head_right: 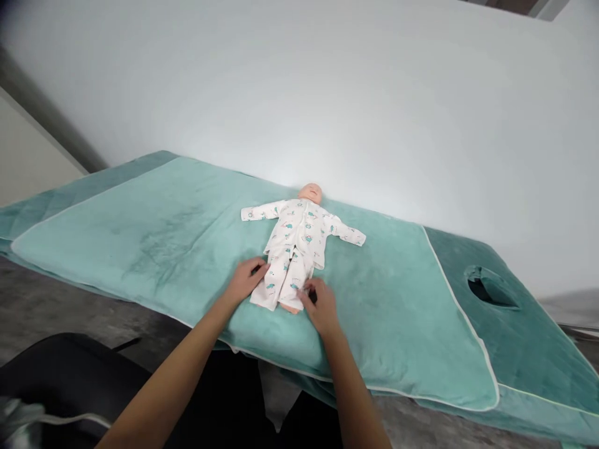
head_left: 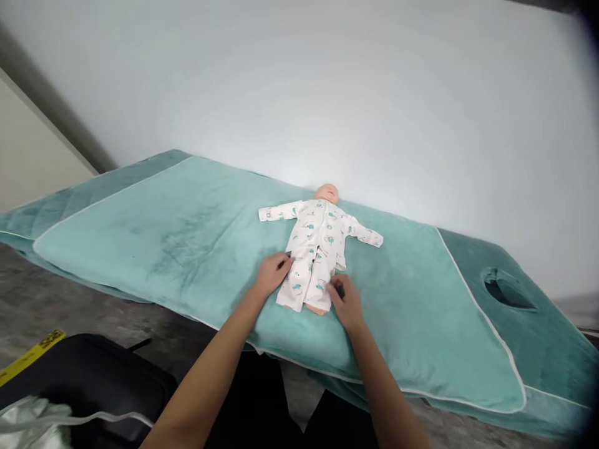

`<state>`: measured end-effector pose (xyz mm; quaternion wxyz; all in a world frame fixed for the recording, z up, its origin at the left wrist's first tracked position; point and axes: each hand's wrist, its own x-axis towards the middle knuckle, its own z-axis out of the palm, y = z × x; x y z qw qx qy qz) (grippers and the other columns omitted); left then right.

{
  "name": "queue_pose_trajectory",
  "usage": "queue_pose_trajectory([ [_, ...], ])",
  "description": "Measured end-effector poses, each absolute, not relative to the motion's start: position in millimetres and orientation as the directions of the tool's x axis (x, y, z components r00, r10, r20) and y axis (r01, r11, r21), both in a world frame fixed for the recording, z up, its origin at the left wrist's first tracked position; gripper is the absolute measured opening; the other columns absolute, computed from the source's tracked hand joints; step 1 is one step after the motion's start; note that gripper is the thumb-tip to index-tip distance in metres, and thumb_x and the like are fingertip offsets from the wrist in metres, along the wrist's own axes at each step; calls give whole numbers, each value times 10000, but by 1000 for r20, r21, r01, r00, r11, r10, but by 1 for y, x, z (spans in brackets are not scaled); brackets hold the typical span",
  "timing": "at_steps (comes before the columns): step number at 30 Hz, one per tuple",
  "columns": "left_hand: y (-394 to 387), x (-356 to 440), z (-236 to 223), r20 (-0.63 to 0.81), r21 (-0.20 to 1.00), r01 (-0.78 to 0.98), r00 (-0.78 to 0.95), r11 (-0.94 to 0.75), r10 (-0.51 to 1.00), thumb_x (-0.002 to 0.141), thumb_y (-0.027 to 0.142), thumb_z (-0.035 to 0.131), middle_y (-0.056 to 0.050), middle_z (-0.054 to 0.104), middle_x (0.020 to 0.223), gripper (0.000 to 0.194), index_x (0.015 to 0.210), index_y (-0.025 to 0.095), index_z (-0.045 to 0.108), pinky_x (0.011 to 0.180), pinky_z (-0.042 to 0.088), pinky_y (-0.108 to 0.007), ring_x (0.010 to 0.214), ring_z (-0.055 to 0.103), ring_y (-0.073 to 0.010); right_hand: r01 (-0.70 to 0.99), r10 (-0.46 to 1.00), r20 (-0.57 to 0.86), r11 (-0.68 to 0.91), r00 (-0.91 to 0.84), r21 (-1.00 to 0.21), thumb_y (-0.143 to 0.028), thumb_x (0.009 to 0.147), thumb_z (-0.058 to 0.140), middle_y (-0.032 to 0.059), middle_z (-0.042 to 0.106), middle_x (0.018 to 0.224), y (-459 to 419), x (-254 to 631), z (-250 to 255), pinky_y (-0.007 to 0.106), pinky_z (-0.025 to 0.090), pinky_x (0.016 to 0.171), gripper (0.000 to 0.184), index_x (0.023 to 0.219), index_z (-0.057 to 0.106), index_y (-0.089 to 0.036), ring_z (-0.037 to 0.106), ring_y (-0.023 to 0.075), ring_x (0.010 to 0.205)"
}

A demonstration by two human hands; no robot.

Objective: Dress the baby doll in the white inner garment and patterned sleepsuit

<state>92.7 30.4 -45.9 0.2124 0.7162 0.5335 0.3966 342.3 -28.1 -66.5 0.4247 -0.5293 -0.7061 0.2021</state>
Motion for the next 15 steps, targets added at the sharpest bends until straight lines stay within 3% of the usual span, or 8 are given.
queue_pose_trajectory([
  [4,-23,81,-65,347,714,569,217,-407,912,947,446,527,-37,691,885,278,1037,219,661,818,480,-355,844,630,-199,595,913,355,403,-202,-696,-406,832,730,51,657,1037,-63,342,-77,375,466,828,270,1013,608,-245,607,228,904],
  [7,-47,79,-76,337,727,556,223,-404,915,931,434,583,-41,697,995,403,1292,256,587,910,476,-391,934,645,-212,642,919,357,376,-167,-668,-354,853,726,48,657,1034,-73,337,-80,368,453,815,192,972,622,-245,611,230,916],
  [11,-62,90,-79,331,655,650,213,-386,919,869,436,679,-41,691,1004,513,1348,286,571,913,454,-416,945,633,-241,560,938,302,344,-170,-753,-362,876,696,6,615,849,-73,337,-75,321,432,745,165,835,606,-230,572,190,791],
  [15,-71,106,-77,409,517,765,173,-384,896,924,373,605,-58,707,1018,440,1357,297,584,875,436,-424,960,618,-265,370,965,196,249,-176,-895,-393,859,697,-21,533,737,-72,352,-77,284,402,683,239,766,574,-211,509,160,713],
])
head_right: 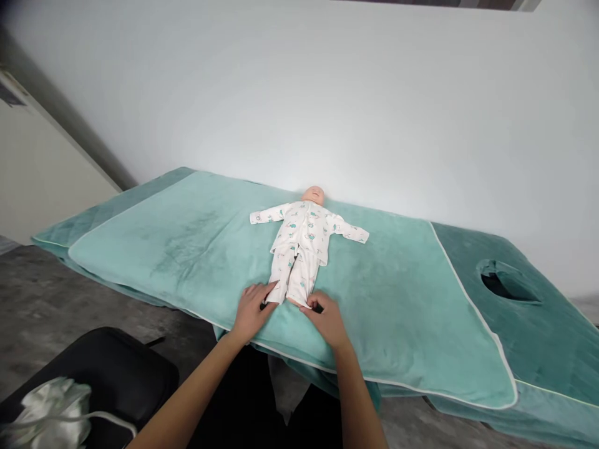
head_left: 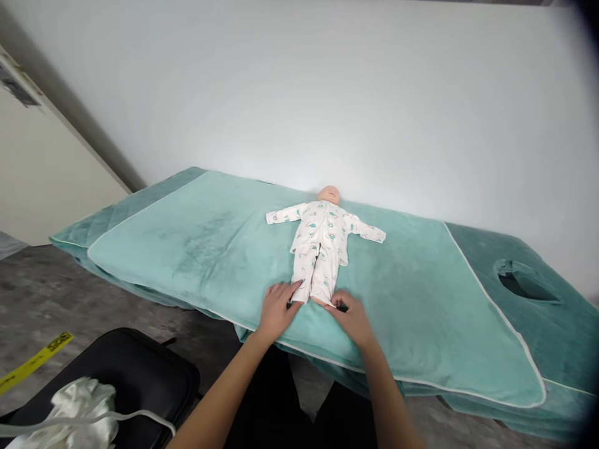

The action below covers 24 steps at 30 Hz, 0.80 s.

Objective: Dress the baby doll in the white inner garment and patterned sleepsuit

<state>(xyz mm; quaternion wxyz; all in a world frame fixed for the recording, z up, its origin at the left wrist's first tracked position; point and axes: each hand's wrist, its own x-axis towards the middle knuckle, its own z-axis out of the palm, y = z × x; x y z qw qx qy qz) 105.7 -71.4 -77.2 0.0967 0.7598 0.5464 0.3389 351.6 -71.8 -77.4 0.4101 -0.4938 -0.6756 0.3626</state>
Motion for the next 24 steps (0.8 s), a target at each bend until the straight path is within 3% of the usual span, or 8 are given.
queue_pose_trajectory([
  [3,-76,112,-76,467,492,783,132,-381,874,935,335,582,-54,712,950,342,1267,275,639,835,446,-414,911,621,-259,165,972,167,195,-167,-967,-430,806,740,-15,527,744,-73,366,-87,278,406,671,286,763,565,-207,502,158,713],
  [7,-81,114,-67,529,492,765,117,-416,841,929,308,592,-37,696,836,238,1150,239,651,750,469,-387,792,604,-237,-62,971,215,209,-103,-976,-553,726,766,5,533,743,-74,377,-92,305,437,675,403,709,541,-219,527,187,732],
  [10,-87,115,-57,594,446,770,128,-457,794,943,237,551,-37,693,820,168,1089,237,633,712,474,-378,764,594,-233,-91,956,219,205,-195,-975,-581,724,765,18,557,744,-73,378,-85,325,456,683,405,692,579,-222,546,198,728],
  [14,-98,119,-51,658,383,795,122,-471,743,926,133,519,-52,710,904,204,1064,250,613,758,478,-411,829,609,-248,-102,927,201,177,-317,-979,-463,748,796,37,598,818,-72,378,-77,338,462,725,271,739,668,-225,567,201,779],
  [17,-103,127,-51,629,342,819,165,-460,760,911,161,575,-79,707,1010,227,1116,250,616,854,483,-462,965,617,-277,-209,953,197,149,-228,-966,-406,757,800,27,583,809,-71,377,-78,322,439,723,225,730,672,-224,546,188,781],
  [21,-97,144,-46,518,192,823,378,-534,768,935,221,586,-88,673,1198,309,1243,245,601,1003,448,-496,1195,575,-295,-362,991,119,89,-61,-928,-313,748,812,-9,543,766,-69,374,-82,279,389,697,167,755,665,-233,485,148,739],
  [24,-84,154,-37,480,114,822,446,-558,755,944,279,601,-71,687,1123,191,1126,229,631,1026,441,-495,1166,587,-277,-420,997,63,43,-34,-906,-290,738,822,-11,547,792,-69,372,-82,266,365,663,161,783,676,-237,453,135,716],
])
